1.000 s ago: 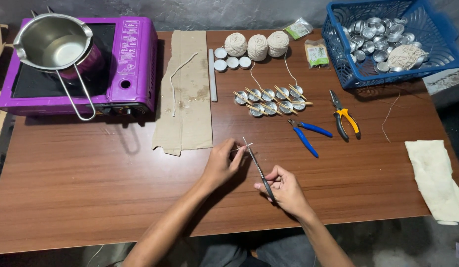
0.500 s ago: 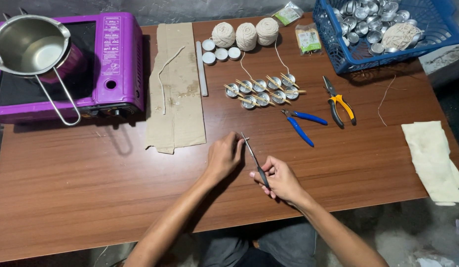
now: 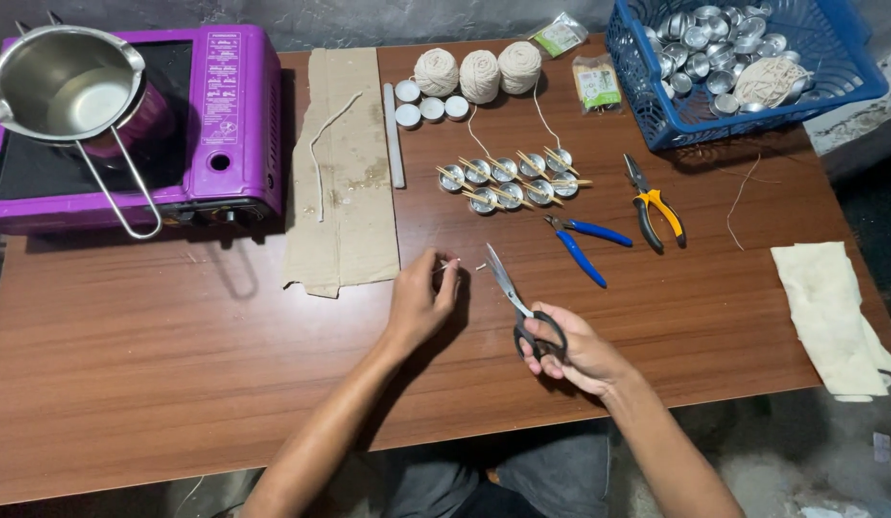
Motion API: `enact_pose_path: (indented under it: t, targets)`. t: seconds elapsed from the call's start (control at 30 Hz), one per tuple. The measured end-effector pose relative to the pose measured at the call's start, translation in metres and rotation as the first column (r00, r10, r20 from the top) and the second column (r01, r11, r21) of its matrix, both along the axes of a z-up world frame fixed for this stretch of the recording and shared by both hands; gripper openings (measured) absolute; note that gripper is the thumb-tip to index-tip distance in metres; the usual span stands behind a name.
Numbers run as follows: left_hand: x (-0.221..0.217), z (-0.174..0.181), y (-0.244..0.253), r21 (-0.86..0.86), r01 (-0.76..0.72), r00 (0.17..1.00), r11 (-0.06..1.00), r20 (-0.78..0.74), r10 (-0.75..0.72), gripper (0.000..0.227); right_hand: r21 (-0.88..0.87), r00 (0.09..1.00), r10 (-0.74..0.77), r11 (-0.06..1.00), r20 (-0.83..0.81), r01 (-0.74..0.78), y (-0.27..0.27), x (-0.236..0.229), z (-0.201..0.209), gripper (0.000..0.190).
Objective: The person prepares candle wicks by threading cotton string through metal tabs and securing them with pliers.
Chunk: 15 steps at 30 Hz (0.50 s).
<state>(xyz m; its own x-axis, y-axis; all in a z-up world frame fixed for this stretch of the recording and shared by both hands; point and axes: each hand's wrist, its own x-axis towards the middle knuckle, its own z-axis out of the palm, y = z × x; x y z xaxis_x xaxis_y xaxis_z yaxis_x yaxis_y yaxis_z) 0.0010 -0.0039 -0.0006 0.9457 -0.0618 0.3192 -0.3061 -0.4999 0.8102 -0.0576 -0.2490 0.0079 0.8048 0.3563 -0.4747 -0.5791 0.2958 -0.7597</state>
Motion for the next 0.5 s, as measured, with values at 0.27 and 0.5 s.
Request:
enact_pose_path:
  t: [0.27,0.5]
  targets:
    - [0.026,0.004,0.064,0.271,-0.25,0.931,0.93,0.331,0.154,0.006,0.278,0.997,-0.031,0.961,0.073,0.01,-0.075,0.027,-0.015,0.041]
    - [0.041,-0.003,0.107,0.447,-0.57,0.754,0.69,0.619,0.222,0.018,-0.644,0.807,-0.346,0.486,0.479,0.591,-0.133,0.031,0.063,0.042]
